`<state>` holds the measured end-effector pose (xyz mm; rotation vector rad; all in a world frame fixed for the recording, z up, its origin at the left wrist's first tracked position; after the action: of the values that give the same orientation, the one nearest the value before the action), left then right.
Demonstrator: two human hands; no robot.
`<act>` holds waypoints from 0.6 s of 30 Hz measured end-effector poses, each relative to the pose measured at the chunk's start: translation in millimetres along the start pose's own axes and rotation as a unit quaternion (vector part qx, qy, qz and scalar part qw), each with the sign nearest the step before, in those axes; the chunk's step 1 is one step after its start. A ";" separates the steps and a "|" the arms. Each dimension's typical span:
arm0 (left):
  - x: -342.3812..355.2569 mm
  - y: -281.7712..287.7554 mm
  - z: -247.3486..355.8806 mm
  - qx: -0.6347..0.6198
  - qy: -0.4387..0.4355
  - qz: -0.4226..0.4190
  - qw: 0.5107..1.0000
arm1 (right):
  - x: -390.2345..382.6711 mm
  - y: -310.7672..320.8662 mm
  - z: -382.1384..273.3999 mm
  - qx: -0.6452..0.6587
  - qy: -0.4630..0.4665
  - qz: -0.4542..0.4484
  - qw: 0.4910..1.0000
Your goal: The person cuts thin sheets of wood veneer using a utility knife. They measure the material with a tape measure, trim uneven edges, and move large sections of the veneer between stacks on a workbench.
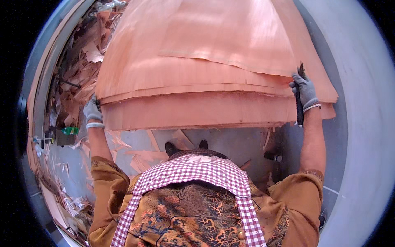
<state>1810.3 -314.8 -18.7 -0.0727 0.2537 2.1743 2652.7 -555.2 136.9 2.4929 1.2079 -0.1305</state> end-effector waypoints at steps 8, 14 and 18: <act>7.9 -7.8 10.2 0.103 -0.013 -0.015 0.995 | -16.0 6.0 -0.6 0.026 -0.023 0.001 0.999; -17.2 13.2 71.7 0.423 -0.349 -0.007 0.836 | -13.4 6.4 19.4 0.095 -0.022 -0.041 0.994; -44.9 -17.3 38.3 0.056 0.042 -0.071 0.995 | -16.1 14.0 25.2 0.017 -0.026 0.009 0.999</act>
<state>1852.0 -333.1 22.7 -0.1144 0.4064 2.0139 2655.3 -584.2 121.3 2.5134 1.1712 -0.2128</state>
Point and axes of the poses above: each hand's wrist, its own x-axis towards the middle knuckle, its own y-axis out of the back of the hand, z = x × y, the point moved 10 cm from there along x, towards the middle knuckle
